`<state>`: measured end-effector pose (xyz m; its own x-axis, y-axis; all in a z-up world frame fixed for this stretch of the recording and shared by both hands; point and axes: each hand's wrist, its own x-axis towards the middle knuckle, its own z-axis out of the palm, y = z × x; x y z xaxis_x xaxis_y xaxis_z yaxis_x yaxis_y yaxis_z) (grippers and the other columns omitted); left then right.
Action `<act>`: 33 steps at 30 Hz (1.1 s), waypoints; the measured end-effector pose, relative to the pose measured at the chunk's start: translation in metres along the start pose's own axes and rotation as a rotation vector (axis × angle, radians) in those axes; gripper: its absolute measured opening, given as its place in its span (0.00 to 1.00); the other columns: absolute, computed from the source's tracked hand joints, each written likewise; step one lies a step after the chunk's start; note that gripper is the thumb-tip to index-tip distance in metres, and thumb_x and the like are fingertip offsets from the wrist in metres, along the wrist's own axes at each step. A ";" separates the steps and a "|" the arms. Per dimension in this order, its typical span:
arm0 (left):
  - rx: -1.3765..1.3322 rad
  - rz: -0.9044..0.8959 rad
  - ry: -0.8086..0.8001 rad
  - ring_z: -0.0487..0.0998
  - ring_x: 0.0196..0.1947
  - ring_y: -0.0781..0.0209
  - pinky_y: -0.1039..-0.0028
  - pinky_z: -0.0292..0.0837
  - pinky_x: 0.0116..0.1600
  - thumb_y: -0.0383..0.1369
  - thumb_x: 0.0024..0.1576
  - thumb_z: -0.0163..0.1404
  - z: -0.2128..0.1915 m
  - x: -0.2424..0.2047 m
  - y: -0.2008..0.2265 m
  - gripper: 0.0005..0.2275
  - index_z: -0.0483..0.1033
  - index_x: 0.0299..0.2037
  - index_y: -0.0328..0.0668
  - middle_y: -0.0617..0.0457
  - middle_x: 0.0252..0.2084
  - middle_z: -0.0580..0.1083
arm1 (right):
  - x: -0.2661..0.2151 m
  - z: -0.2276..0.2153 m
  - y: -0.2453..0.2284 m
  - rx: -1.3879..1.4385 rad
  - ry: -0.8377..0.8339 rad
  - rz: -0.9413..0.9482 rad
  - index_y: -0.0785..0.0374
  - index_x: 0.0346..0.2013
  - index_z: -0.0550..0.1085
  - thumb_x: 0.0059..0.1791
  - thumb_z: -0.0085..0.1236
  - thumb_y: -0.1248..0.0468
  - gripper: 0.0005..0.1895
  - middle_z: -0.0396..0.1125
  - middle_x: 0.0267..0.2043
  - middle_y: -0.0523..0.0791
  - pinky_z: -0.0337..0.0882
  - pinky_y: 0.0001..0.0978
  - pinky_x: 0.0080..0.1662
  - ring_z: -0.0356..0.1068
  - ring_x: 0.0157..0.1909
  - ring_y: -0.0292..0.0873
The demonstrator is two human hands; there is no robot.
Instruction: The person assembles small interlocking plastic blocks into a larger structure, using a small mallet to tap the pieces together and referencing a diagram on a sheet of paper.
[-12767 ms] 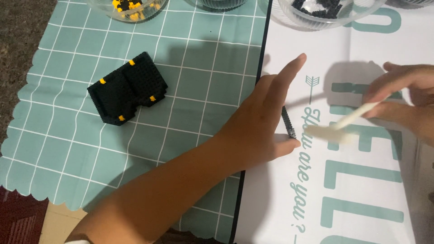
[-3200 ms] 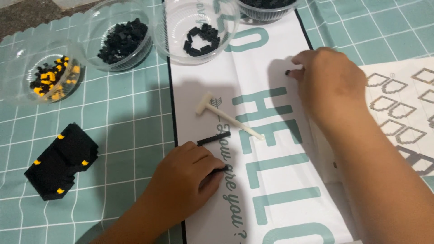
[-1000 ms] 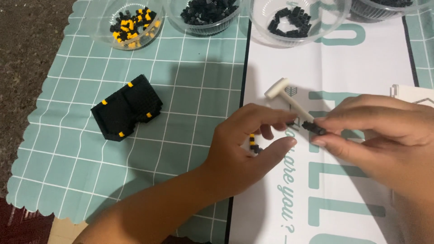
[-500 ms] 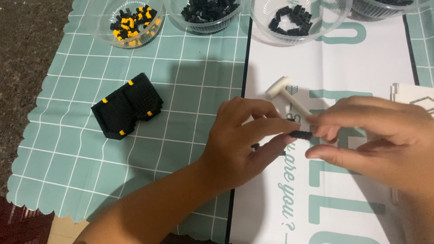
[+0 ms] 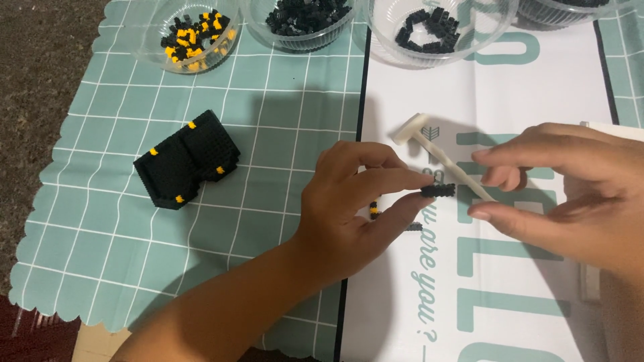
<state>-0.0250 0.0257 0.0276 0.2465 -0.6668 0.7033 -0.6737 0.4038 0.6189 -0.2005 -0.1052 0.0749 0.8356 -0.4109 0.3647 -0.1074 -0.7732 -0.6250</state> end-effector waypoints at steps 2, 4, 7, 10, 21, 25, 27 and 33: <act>-0.003 -0.004 -0.009 0.73 0.36 0.62 0.71 0.67 0.48 0.27 0.53 0.59 -0.001 0.000 0.000 0.08 0.75 0.40 0.47 0.54 0.38 0.70 | 0.001 0.001 -0.001 -0.012 0.001 0.002 0.67 0.43 0.73 0.32 0.68 0.68 0.26 0.69 0.28 0.45 0.73 0.20 0.36 0.68 0.30 0.36; 0.007 -0.009 -0.008 0.73 0.37 0.62 0.71 0.66 0.49 0.28 0.53 0.59 0.000 0.000 0.001 0.08 0.75 0.40 0.48 0.54 0.38 0.70 | 0.003 0.003 -0.010 -0.050 0.016 0.058 0.64 0.41 0.74 0.33 0.68 0.67 0.23 0.69 0.27 0.43 0.67 0.18 0.24 0.68 0.29 0.35; 0.002 -0.002 -0.006 0.74 0.38 0.62 0.70 0.67 0.49 0.28 0.54 0.59 0.001 -0.001 0.000 0.07 0.75 0.40 0.47 0.54 0.38 0.70 | 0.003 0.007 -0.006 -0.012 0.005 0.075 0.63 0.40 0.75 0.34 0.66 0.67 0.21 0.70 0.26 0.42 0.67 0.16 0.23 0.68 0.28 0.34; -0.012 0.006 -0.010 0.74 0.38 0.61 0.69 0.68 0.49 0.28 0.54 0.58 0.001 -0.001 -0.002 0.07 0.75 0.40 0.46 0.53 0.38 0.70 | 0.002 0.013 -0.003 0.092 -0.001 0.012 0.65 0.38 0.74 0.34 0.66 0.67 0.19 0.69 0.22 0.41 0.71 0.16 0.32 0.68 0.25 0.33; -0.012 -0.013 -0.038 0.75 0.40 0.60 0.68 0.67 0.50 0.29 0.53 0.58 0.003 -0.001 -0.003 0.07 0.75 0.40 0.46 0.52 0.37 0.71 | 0.001 0.017 -0.007 0.115 0.032 -0.033 0.63 0.27 0.74 0.35 0.65 0.68 0.08 0.67 0.21 0.41 0.67 0.14 0.29 0.66 0.22 0.32; 0.004 -0.032 -0.054 0.75 0.42 0.61 0.67 0.67 0.51 0.30 0.54 0.57 0.004 -0.003 -0.003 0.06 0.76 0.40 0.47 0.53 0.37 0.72 | 0.004 0.013 -0.011 0.090 0.018 0.006 0.63 0.28 0.74 0.38 0.61 0.68 0.06 0.68 0.22 0.41 0.69 0.17 0.30 0.68 0.24 0.32; 0.016 -0.051 -0.068 0.75 0.42 0.61 0.67 0.67 0.52 0.31 0.54 0.56 0.004 -0.003 -0.003 0.06 0.76 0.40 0.48 0.54 0.38 0.71 | 0.004 0.012 -0.010 0.043 0.023 0.046 0.63 0.27 0.74 0.39 0.61 0.68 0.04 0.69 0.23 0.41 0.69 0.19 0.31 0.69 0.26 0.34; -0.034 -0.061 -0.201 0.74 0.42 0.61 0.65 0.63 0.51 0.36 0.60 0.46 0.006 -0.009 -0.008 0.05 0.74 0.42 0.52 0.56 0.40 0.71 | 0.001 0.017 0.001 0.102 -0.048 -0.058 0.62 0.34 0.77 0.40 0.58 0.71 0.09 0.69 0.34 0.44 0.67 0.18 0.29 0.68 0.25 0.34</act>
<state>-0.0258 0.0246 0.0142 0.1404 -0.8008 0.5822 -0.6372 0.3770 0.6722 -0.1908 -0.0978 0.0627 0.8637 -0.3414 0.3706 -0.0048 -0.7410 -0.6715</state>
